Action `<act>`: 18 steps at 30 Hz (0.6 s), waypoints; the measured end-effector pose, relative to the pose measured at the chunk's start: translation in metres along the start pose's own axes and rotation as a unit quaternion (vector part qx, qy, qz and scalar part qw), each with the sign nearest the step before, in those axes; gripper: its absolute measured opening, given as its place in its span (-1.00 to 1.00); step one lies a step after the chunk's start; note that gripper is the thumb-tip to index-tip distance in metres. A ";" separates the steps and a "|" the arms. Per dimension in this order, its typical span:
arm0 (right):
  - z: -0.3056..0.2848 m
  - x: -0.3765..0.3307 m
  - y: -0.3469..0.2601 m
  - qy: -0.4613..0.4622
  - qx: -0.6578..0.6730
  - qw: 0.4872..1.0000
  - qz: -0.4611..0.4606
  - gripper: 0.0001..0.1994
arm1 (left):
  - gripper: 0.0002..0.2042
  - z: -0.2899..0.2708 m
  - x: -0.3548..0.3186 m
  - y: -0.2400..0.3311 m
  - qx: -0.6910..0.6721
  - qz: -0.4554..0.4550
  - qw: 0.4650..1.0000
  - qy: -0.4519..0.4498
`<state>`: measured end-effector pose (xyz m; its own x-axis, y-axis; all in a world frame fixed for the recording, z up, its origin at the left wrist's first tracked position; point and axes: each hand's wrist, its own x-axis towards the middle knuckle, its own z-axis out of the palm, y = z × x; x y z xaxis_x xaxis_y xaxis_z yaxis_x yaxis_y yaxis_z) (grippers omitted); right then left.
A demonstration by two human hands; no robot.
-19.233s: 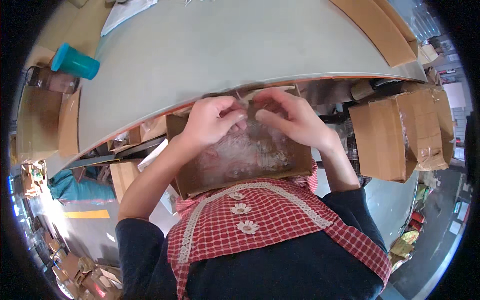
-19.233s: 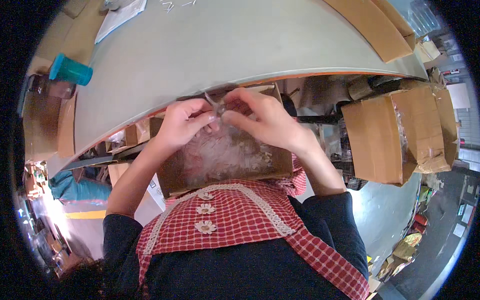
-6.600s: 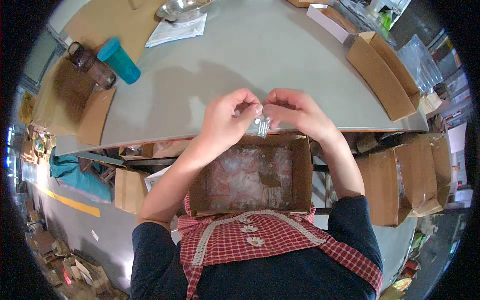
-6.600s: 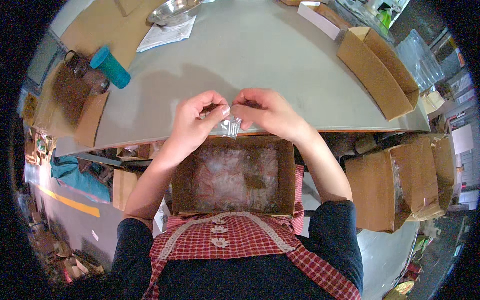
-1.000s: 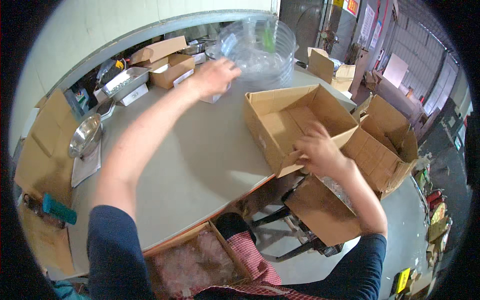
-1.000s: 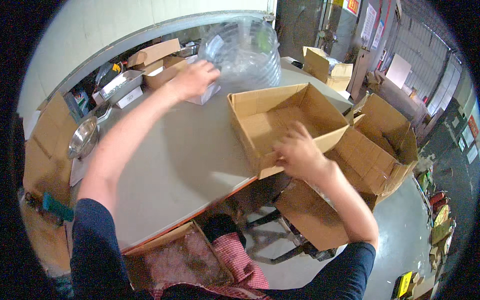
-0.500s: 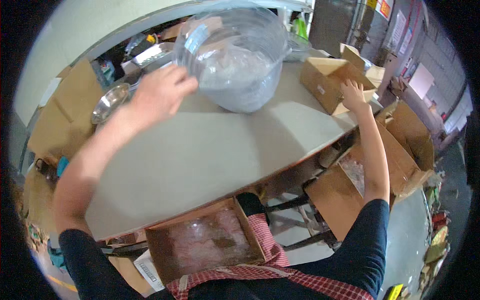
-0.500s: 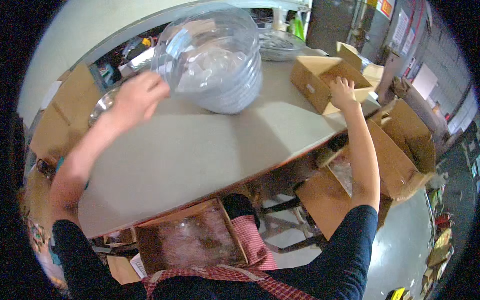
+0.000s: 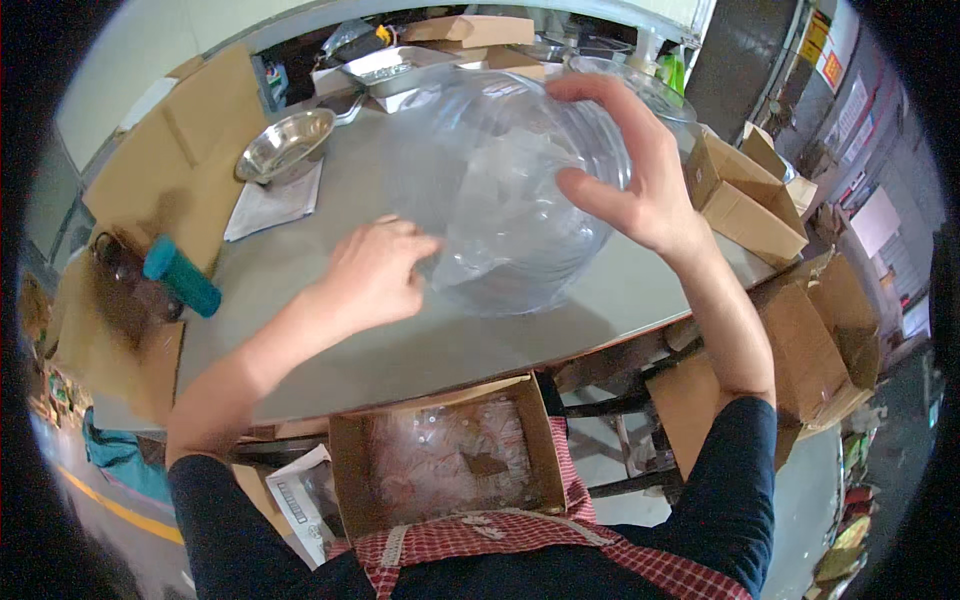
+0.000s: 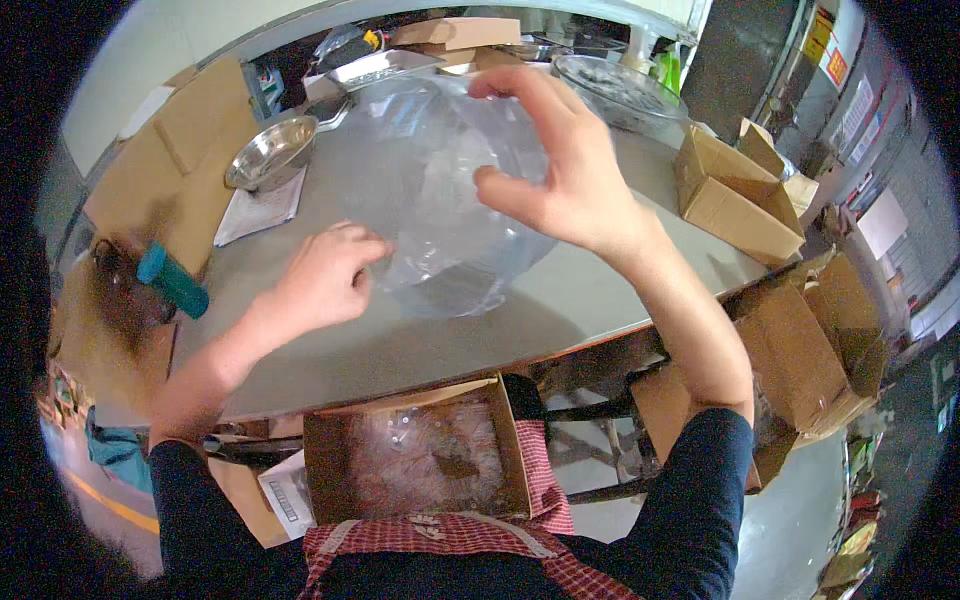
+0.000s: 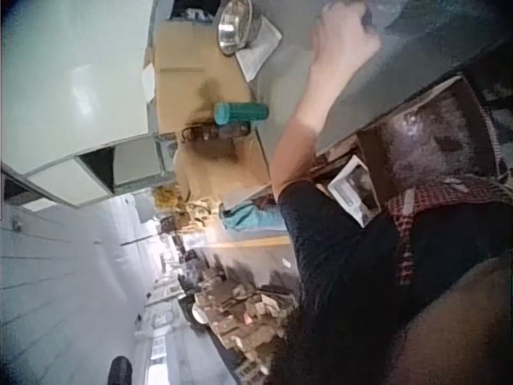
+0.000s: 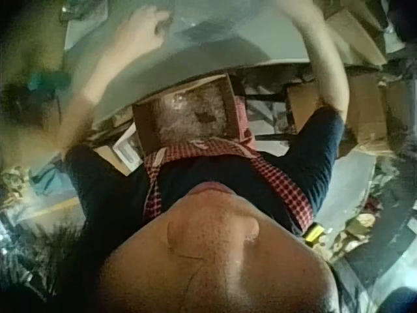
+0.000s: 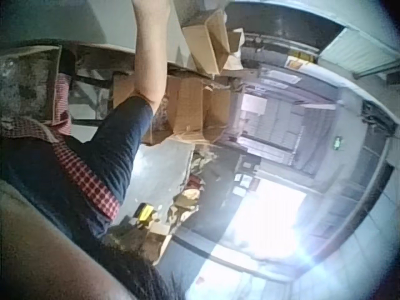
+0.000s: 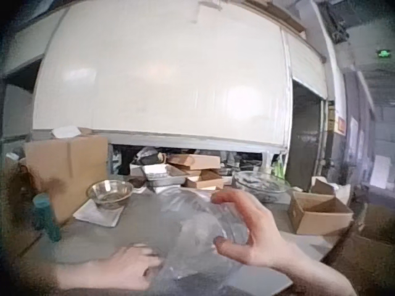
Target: The user is sorting small metal screws into plastic bags for packaging in a manufacturing setting.
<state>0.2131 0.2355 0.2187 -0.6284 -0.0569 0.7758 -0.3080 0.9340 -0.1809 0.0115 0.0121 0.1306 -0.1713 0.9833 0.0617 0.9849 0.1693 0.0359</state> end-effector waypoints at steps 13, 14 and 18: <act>0.022 -0.028 -0.012 0.108 0.024 0.991 0.068 -0.39 | -0.35 0.022 0.043 0.030 -0.204 0.012 0.962 0.182; 0.026 -0.033 -0.008 0.111 0.041 0.990 0.071 -0.38 | -0.41 0.027 0.028 0.019 -0.308 -0.024 0.934 0.177; 0.036 -0.036 0.002 0.123 0.054 0.989 0.056 -0.39 | -0.56 0.058 -0.055 -0.037 -0.340 0.036 0.850 0.400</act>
<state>0.2097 0.2265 0.1682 -0.4747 0.1443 0.8682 -0.3290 0.8859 -0.3271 -0.0143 -0.0442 0.0678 -0.3412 0.5832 0.7372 0.7975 -0.2356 0.5554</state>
